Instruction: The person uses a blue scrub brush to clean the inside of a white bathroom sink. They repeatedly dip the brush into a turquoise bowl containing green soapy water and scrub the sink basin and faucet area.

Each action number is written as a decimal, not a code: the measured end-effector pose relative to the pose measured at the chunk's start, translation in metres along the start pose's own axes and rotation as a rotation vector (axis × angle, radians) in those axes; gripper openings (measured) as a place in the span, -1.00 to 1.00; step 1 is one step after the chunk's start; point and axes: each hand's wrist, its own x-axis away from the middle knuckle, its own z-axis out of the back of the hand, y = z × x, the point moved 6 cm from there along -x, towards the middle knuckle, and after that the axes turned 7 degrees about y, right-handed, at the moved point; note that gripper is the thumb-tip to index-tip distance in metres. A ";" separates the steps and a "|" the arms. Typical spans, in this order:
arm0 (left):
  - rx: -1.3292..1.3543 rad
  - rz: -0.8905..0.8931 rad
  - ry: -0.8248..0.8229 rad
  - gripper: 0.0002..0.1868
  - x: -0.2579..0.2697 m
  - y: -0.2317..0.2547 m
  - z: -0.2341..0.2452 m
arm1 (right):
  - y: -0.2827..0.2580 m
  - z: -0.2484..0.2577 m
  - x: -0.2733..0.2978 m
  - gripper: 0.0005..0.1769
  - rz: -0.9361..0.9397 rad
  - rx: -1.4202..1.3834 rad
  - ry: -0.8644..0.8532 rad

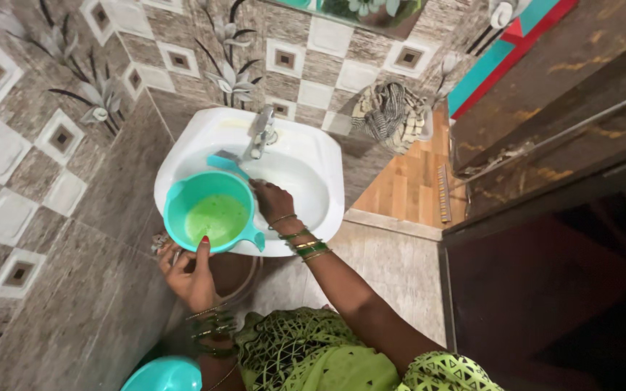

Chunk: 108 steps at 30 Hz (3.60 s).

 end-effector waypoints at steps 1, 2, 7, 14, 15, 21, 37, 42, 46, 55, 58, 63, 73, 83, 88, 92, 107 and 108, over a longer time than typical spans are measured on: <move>-0.017 0.019 0.004 -0.83 0.000 -0.003 0.000 | -0.003 0.007 0.001 -0.63 -0.015 -0.003 -0.010; -0.038 0.039 0.008 -0.84 0.001 -0.005 0.002 | -0.001 0.017 0.003 -0.59 -0.051 0.019 -0.029; 0.013 0.074 0.052 -0.80 0.004 -0.005 0.001 | 0.027 0.101 0.028 -0.57 -0.136 -0.044 0.135; -0.131 -0.098 0.059 -0.78 0.001 0.002 0.000 | 0.035 0.154 0.044 -0.62 -0.170 -0.017 0.211; -0.072 -0.039 0.058 -0.76 0.000 -0.002 -0.002 | 0.032 0.152 0.041 -0.62 -0.163 -0.012 0.192; 0.001 0.019 0.031 -0.75 -0.001 -0.009 -0.003 | 0.000 0.097 0.006 -0.59 -0.109 -0.043 0.097; 0.025 0.147 0.011 -0.74 0.002 0.009 -0.001 | -0.088 0.127 -0.028 -0.36 0.099 -0.151 0.046; 0.048 0.131 -0.004 -0.79 0.002 0.013 -0.001 | -0.086 0.099 -0.059 -0.52 0.252 0.288 0.054; 0.008 0.129 0.015 -0.78 0.002 0.015 -0.002 | -0.078 0.048 -0.090 -0.88 0.319 0.637 0.071; -0.119 -0.003 0.023 -0.72 -0.004 0.015 -0.003 | -0.063 0.019 -0.142 -0.85 0.388 0.572 -0.004; -0.024 0.098 -0.007 -0.72 -0.004 0.007 0.000 | -0.057 0.017 -0.135 -0.88 0.346 0.517 -0.065; 0.037 0.127 0.050 -0.77 -0.004 0.005 0.007 | -0.044 0.021 -0.116 -0.68 0.311 0.361 -0.154; 0.117 0.132 0.182 -0.87 -0.006 0.007 0.027 | -0.064 0.032 0.002 -0.42 0.314 0.113 -0.262; 0.088 0.108 0.325 -0.89 0.005 0.030 0.071 | -0.059 0.034 0.032 -0.39 -0.156 -0.460 -0.576; 0.101 0.181 0.351 -0.82 0.012 0.033 0.086 | -0.099 -0.008 0.021 -0.29 -0.548 -1.076 -0.580; 0.037 0.184 0.366 -0.84 0.017 0.031 0.095 | -0.111 -0.043 0.001 -0.23 -0.889 -1.332 -0.336; 0.024 0.157 0.395 -0.81 0.014 0.024 0.107 | -0.094 0.009 0.000 -0.34 -0.221 -0.944 -0.753; 0.027 0.147 0.390 -0.81 0.014 0.023 0.108 | -0.093 0.024 0.004 -0.36 -0.081 -0.916 -0.807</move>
